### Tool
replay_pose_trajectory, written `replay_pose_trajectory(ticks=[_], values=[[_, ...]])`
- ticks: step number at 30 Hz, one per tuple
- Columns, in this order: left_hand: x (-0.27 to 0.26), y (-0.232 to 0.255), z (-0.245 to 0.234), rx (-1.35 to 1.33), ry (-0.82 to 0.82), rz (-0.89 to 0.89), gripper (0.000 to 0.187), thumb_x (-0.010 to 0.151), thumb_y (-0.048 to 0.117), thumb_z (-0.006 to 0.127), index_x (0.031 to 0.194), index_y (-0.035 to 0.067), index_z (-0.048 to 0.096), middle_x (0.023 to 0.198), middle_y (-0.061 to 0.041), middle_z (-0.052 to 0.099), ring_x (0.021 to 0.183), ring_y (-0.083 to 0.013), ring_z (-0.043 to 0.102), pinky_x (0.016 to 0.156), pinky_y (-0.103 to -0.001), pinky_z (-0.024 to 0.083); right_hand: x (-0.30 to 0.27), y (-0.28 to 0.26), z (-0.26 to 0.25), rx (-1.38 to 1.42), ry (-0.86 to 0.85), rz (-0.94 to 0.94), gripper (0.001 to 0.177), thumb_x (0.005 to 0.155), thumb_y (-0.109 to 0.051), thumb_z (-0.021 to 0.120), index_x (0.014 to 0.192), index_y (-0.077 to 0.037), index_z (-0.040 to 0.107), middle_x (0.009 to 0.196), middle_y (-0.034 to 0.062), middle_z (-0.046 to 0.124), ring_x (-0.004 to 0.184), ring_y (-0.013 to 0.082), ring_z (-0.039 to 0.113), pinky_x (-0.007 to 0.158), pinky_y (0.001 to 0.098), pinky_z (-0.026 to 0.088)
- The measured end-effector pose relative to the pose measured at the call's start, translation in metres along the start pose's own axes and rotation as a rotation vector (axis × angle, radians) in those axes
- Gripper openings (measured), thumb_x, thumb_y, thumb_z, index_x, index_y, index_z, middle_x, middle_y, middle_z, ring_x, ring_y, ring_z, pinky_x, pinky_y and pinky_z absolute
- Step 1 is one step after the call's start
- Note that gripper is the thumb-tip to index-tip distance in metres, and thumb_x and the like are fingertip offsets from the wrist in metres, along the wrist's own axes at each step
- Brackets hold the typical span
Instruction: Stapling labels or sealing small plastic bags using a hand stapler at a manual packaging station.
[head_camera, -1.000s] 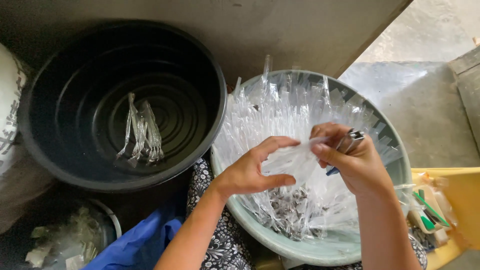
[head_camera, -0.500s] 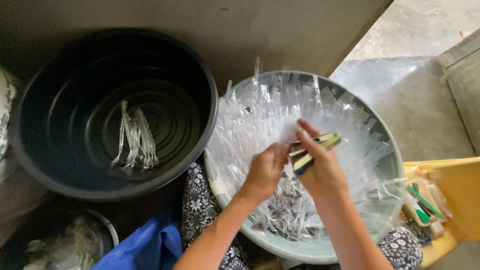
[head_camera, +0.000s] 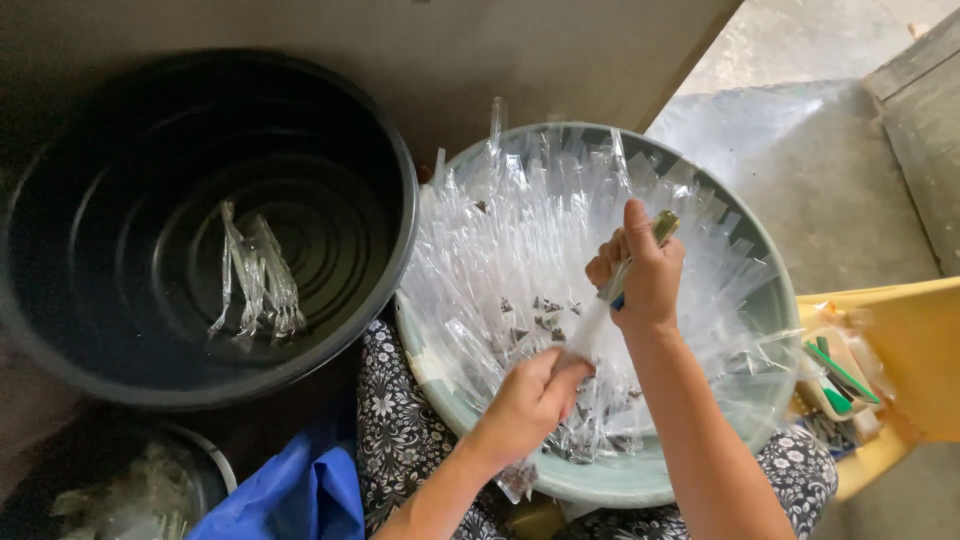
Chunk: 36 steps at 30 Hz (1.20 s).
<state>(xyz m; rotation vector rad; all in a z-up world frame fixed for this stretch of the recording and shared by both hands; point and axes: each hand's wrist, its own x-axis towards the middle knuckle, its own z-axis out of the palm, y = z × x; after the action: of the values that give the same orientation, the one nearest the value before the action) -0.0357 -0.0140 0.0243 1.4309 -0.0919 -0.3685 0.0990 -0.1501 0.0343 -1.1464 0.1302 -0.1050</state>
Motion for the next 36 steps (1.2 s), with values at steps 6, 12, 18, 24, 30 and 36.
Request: replay_pose_trajectory(ticks=[6,12,18,24,30,36], values=[[-0.045,-0.032,-0.009,-0.258,-0.168,-0.279,0.023,0.108,0.018,0.051,0.106,0.0,0.066,0.059,0.002,0.051,0.044,-0.0083,0.042,0.041,-0.022,0.037,0.012,0.009,-0.022,0.008,0.068,0.08,0.039,0.093,-0.031,0.075,0.069,-0.014,0.051,0.052,0.0009,0.045,0.037,0.0141,0.044,0.035,0.0294,0.036],[0.002,0.022,-0.012,-0.081,-0.11,-0.11,0.129,0.067,0.054,0.072,0.158,0.01,-0.007,0.141,-0.027,0.051,0.124,-0.0374,0.057,0.101,-0.049,0.051,-0.023,0.007,0.003,-0.193,-0.028,0.076,0.039,0.095,-0.032,0.072,0.067,-0.012,0.054,0.054,0.003,0.051,0.04,0.0124,0.047,0.037,0.0279,0.038],[0.011,0.025,0.011,-0.001,-0.009,0.15,0.064,0.098,0.014,0.063,0.148,0.021,0.024,0.093,-0.005,0.059,0.075,-0.014,0.054,0.064,-0.029,0.045,-0.023,0.007,-0.004,-0.256,0.063,0.119,0.035,0.096,-0.03,0.071,0.072,-0.008,0.058,0.057,0.002,0.05,0.044,0.0125,0.046,0.041,0.0286,0.04],[0.02,0.011,-0.001,0.176,-0.114,0.018,0.031,0.094,0.028,0.072,0.077,0.002,0.07,0.06,0.0,0.054,0.048,-0.0089,0.042,0.043,-0.025,0.035,-0.03,0.006,-0.007,-0.207,0.003,0.159,0.041,0.097,-0.033,0.069,0.067,-0.01,0.052,0.055,0.0024,0.05,0.042,0.0126,0.046,0.04,0.0279,0.039],[0.017,0.011,-0.011,0.176,0.154,-0.007,0.017,0.089,0.026,0.078,0.094,0.01,0.077,0.069,0.0,0.068,0.056,-0.0042,0.05,0.052,-0.022,0.042,-0.022,0.002,-0.044,-0.435,0.006,-0.066,0.049,0.1,-0.052,0.061,0.073,-0.011,0.062,0.069,0.0026,0.056,0.066,0.0132,0.054,0.067,0.0272,0.045],[0.018,0.016,-0.012,0.255,0.16,0.141,0.027,0.083,0.017,0.081,0.109,0.011,0.079,0.085,-0.002,0.079,0.066,-0.0055,0.062,0.058,-0.022,0.049,-0.067,-0.004,-0.056,-0.516,-0.309,0.086,0.033,0.084,-0.028,0.084,0.097,-0.004,0.065,0.068,0.0068,0.063,0.06,0.0171,0.06,0.055,0.0296,0.048]])
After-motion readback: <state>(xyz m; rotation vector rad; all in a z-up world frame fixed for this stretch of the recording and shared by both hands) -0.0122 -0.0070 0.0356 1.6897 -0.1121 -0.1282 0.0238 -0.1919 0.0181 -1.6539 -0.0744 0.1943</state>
